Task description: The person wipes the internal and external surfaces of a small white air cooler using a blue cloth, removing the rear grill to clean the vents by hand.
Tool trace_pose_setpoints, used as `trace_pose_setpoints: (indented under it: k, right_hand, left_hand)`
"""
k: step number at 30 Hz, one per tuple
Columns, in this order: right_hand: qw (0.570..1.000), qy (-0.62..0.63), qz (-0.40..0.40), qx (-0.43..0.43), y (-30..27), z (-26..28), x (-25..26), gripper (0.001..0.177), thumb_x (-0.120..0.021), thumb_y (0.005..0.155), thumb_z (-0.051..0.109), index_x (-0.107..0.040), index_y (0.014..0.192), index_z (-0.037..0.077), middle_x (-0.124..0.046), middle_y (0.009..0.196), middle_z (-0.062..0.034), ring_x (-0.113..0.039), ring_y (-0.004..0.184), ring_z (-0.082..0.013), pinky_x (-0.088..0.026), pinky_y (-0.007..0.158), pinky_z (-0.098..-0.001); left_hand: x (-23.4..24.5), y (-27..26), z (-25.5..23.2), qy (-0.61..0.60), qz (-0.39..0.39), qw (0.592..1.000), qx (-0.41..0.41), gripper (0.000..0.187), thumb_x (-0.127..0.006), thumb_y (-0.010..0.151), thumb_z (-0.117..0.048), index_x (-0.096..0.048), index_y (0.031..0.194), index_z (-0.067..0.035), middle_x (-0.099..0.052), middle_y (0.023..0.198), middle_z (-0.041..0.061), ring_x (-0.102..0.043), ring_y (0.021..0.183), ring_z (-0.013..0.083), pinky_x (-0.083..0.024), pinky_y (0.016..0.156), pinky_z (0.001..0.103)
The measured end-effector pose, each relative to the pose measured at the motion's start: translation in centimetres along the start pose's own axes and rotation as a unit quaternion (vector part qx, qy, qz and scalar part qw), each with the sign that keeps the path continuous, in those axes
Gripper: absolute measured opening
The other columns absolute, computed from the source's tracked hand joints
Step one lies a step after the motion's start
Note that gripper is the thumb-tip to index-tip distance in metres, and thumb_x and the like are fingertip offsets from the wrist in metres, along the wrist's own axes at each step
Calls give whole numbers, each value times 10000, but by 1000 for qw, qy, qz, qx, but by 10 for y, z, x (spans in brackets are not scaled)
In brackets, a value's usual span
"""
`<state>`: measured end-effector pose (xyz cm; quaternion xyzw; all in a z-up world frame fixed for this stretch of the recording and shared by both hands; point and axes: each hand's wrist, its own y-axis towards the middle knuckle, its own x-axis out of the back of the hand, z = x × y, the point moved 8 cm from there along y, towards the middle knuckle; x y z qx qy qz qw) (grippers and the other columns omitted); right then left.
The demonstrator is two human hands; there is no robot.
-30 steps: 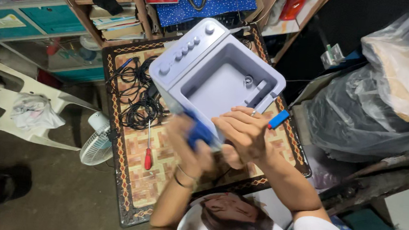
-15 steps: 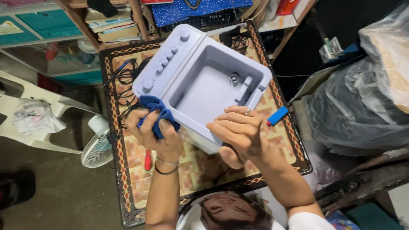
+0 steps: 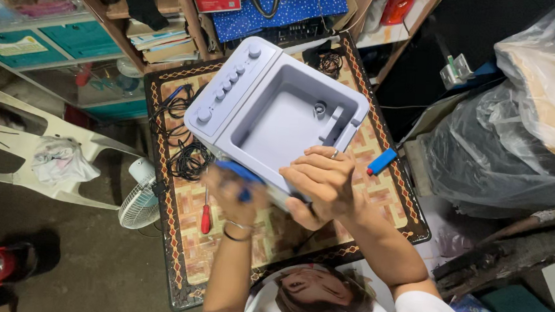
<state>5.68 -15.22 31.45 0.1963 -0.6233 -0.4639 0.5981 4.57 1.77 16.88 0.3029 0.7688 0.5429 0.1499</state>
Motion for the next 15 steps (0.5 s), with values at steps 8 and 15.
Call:
trace_pose_setpoints:
  k: [8, 15]
  right_hand:
    - [999, -28, 0, -39, 3, 2, -4, 334, -646, 757, 271, -732, 947, 11, -714, 820, -109, -724, 797, -264, -564, 859, -423]
    - [998, -33, 5, -53, 0, 2, -6, 308, -625, 797, 243, -739, 959, 7, -720, 838, -120, -730, 829, -267, -556, 892, -434]
  left_hand:
    - [-3, 10, 35, -38, -83, 949, 303, 322, -600, 1091, -283, -474, 1159, 5, -459, 1077, 124, -460, 1024, 263, -418, 954, 408]
    - [0, 21, -60, -69, 20, 997, 18, 214, -637, 875, -185, -460, 979, -124, -497, 1003, 124, -514, 944, 303, -402, 920, 537]
